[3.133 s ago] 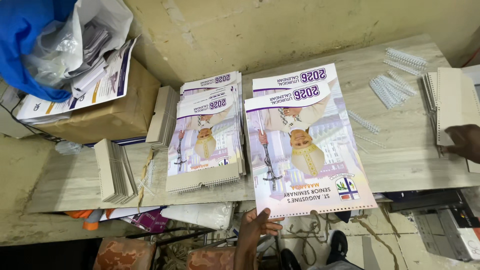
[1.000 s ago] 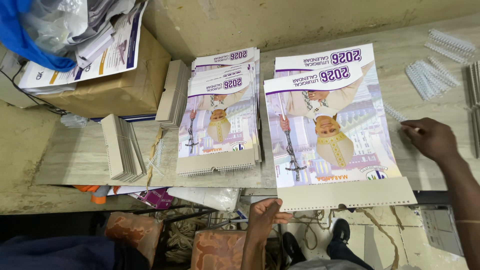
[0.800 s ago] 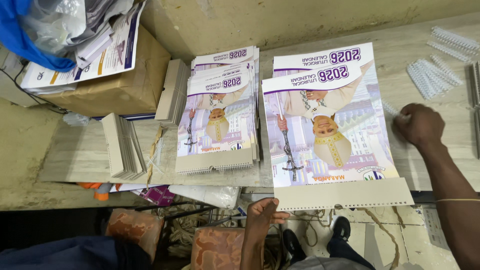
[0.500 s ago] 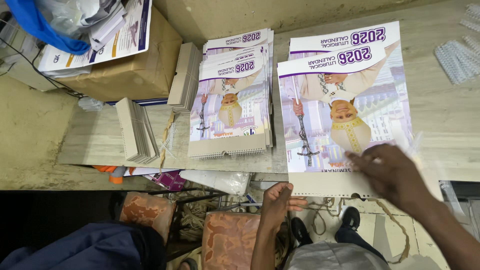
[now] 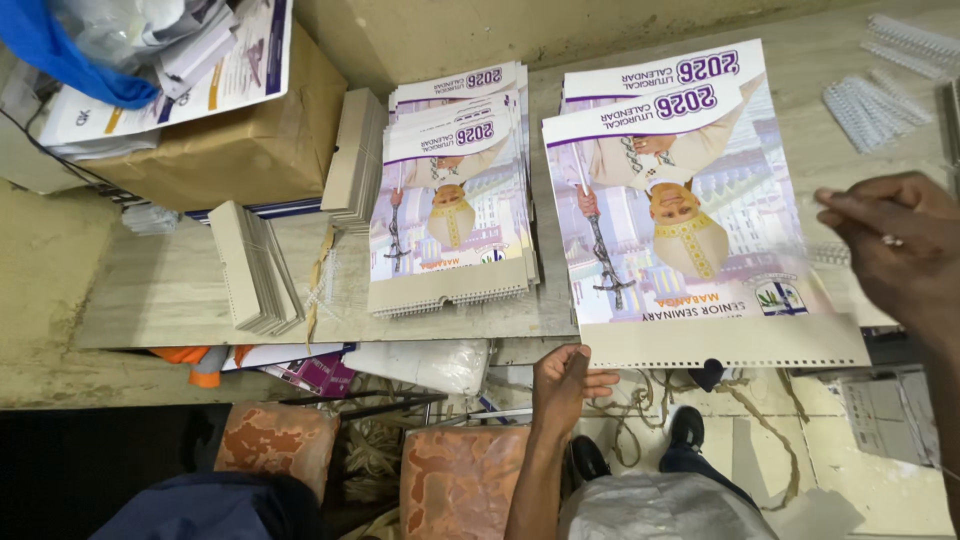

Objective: The person assembles wall calendars by inserting metal spiral rings into the punched holes of printed calendar sheets. They repeatedly pick up a calendar sheet, thread the spiral through the holes, and place the finished calendar onto a stack on the table.

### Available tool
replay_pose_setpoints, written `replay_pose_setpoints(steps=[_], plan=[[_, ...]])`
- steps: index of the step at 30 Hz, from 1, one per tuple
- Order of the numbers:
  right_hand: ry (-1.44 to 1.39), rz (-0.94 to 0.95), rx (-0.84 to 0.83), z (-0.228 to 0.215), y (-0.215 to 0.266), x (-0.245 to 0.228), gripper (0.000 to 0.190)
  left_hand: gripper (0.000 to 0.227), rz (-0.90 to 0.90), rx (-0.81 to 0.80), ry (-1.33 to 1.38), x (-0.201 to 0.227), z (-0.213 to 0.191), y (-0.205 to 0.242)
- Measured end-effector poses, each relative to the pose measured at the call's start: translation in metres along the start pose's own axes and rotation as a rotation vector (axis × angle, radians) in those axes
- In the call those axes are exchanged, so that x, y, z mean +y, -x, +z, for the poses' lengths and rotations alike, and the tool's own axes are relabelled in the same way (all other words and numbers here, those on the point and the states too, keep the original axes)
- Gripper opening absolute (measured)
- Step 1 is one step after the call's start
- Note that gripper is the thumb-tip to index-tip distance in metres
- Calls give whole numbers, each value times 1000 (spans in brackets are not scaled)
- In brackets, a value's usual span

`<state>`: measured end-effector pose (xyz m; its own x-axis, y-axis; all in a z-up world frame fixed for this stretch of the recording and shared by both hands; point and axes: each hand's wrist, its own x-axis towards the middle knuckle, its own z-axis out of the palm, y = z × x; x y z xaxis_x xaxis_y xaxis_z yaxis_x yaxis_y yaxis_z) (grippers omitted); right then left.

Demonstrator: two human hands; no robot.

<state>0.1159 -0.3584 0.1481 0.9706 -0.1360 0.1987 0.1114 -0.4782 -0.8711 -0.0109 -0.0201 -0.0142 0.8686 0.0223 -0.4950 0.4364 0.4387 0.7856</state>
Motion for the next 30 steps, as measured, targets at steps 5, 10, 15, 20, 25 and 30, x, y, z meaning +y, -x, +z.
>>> replay_pose_setpoints(steps=[5, 10, 15, 20, 25, 30], plan=[[256, -567, 74, -41, -69, 106, 25, 33, 10, 0, 41, -8, -7, -13], [-149, -201, 76, -52, -110, 170, 29, 44, 4, 18, -9, -6, -8, -10], [-64, -63, 75, -70, -96, 202, 41, 29, -2, 51, -48, 6, 0, -4], [-62, -44, -118, -83, -74, 204, 39, 35, 19, 67, 3, -4, -5, -8], [233, -284, -150, -93, -56, 176, 49, 35, -1, 49, -32, 8, -2, 2], [217, -195, -188, -66, -7, 32, 35, 31, 3, 14, -9, 4, -8, -3]])
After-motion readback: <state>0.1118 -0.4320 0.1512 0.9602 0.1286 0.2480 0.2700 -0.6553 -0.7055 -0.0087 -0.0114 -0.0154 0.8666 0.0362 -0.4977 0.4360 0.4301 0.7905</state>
